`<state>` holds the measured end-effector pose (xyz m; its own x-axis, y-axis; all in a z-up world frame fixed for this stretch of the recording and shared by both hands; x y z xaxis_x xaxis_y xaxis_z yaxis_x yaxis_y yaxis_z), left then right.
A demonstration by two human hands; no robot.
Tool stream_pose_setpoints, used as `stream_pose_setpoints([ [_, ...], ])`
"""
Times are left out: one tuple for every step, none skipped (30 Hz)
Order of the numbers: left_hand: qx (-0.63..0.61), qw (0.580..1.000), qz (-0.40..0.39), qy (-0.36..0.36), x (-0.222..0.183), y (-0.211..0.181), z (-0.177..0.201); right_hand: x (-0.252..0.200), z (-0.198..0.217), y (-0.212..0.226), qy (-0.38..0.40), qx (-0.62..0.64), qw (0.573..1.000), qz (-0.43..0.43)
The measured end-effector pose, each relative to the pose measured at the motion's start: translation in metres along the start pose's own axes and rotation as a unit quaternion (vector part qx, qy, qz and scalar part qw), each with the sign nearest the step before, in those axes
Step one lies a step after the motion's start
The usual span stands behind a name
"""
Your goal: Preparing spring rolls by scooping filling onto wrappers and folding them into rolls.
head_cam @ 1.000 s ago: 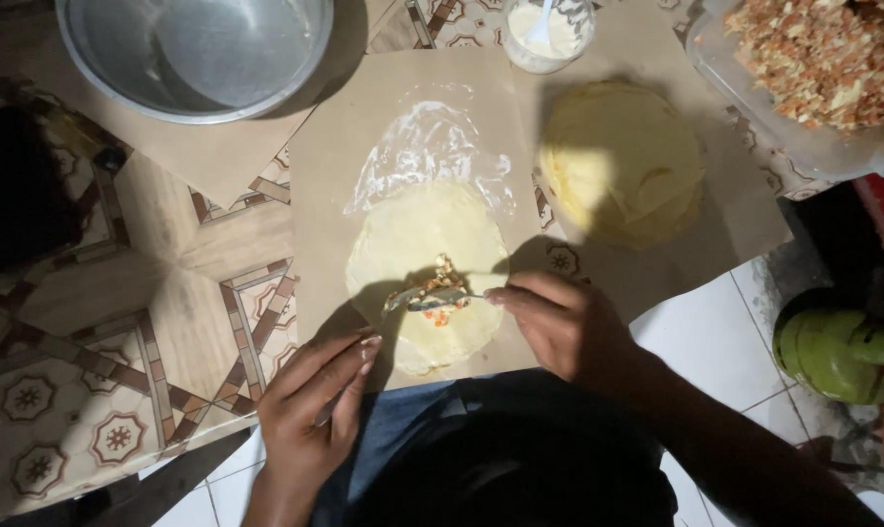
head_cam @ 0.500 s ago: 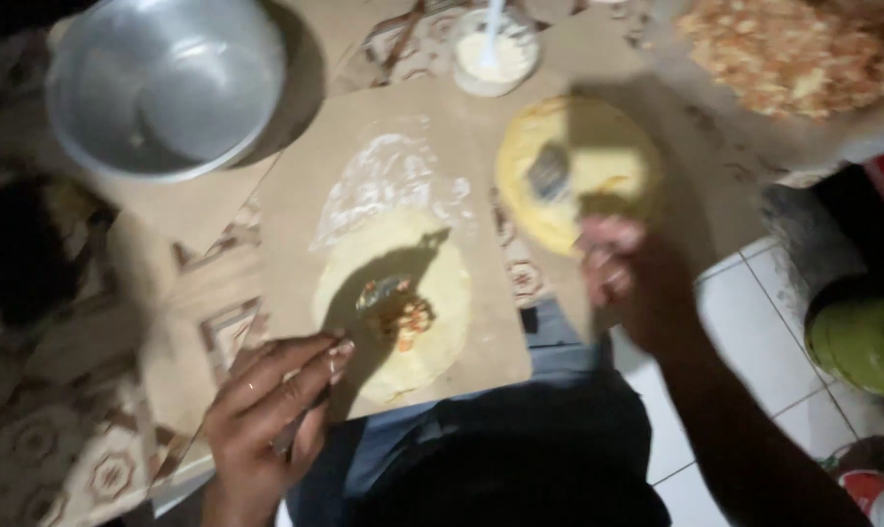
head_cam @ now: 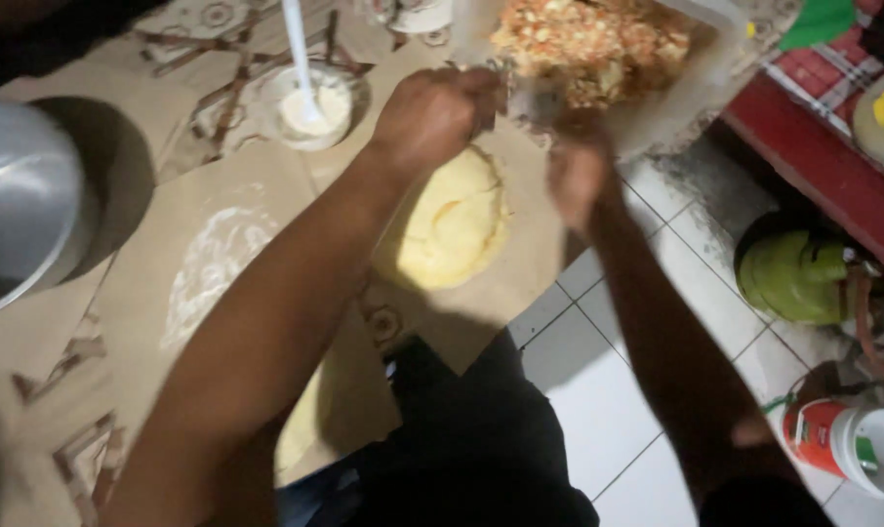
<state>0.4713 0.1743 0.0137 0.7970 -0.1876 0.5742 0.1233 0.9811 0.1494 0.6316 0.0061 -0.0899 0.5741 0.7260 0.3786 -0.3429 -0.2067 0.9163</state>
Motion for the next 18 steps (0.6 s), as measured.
stream_pose_setpoints([
  [0.038,0.999,-0.001,0.012,0.010,0.004,-0.016,-0.005,-0.009,0.023,0.008,-0.175,0.977,0.123],
  [0.075,0.997,-0.002,0.024,0.020,0.008,-0.033,-0.010,-0.021,0.044,0.022,-0.342,0.909,0.237],
  [0.069,0.997,-0.006,0.031,0.024,0.012,-0.052,-0.015,-0.021,0.049,0.018,-0.341,0.912,0.228],
  [0.112,0.990,-0.004,0.081,0.026,0.017,-0.073,-0.020,-0.023,0.053,0.021,-0.349,0.917,0.193],
  [0.155,0.979,0.002,0.133,0.023,0.021,-0.092,-0.026,-0.027,0.057,0.028,-0.354,0.921,0.159],
  [0.151,0.979,0.001,0.140,0.027,0.022,-0.099,-0.031,-0.022,0.061,0.029,-0.351,0.924,0.151],
  [0.101,0.984,-0.025,0.145,0.029,0.024,-0.103,-0.034,-0.020,0.067,0.021,-0.320,0.928,0.189],
  [0.050,0.986,-0.049,0.150,0.029,0.027,-0.106,-0.038,-0.020,0.074,0.012,-0.289,0.930,0.226],
  [0.051,0.985,-0.042,0.159,0.032,0.020,-0.081,-0.047,-0.019,0.087,0.017,-0.280,0.934,0.223],
  [-0.025,0.990,-0.066,0.119,0.037,0.011,-0.053,-0.057,-0.018,0.101,0.010,-0.267,0.937,0.225],
  [-0.099,0.988,-0.090,0.078,0.043,0.003,-0.024,-0.065,-0.016,0.114,0.000,-0.255,0.940,0.228],
  [-0.096,0.988,-0.085,0.086,0.035,-0.004,-0.004,-0.076,-0.021,0.128,0.002,-0.245,0.943,0.227],
  [-0.112,0.985,-0.100,0.090,0.030,-0.012,0.017,-0.085,-0.024,0.141,0.007,-0.274,0.943,0.189],
  [-0.128,0.981,-0.116,0.093,0.026,-0.020,0.038,-0.094,-0.026,0.154,0.013,-0.303,0.941,0.150],
  [-0.127,0.980,-0.115,0.097,0.016,-0.033,0.066,-0.110,-0.037,0.157,0.013,-0.299,0.943,0.149],
  [-0.199,0.971,-0.064,0.114,0.006,-0.045,0.093,-0.126,-0.048,0.163,0.007,-0.238,0.958,0.163],
  [-0.268,0.955,-0.015,0.125,-0.001,-0.056,0.121,-0.141,-0.058,0.169,0.000,-0.179,0.967,0.179],
  [-0.266,0.956,-0.017,0.125,-0.022,-0.062,0.134,-0.145,-0.068,0.182,-0.001,-0.178,0.967,0.181],
])
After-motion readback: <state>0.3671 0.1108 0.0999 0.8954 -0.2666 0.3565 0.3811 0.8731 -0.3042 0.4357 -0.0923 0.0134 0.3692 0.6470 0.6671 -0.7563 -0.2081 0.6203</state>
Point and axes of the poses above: each hand's wrist, its own x-axis towards the middle knuckle, its own z-axis out of the back of the hand, y = z × x, the point moved 3 cm from there along x, towards the middle knuckle
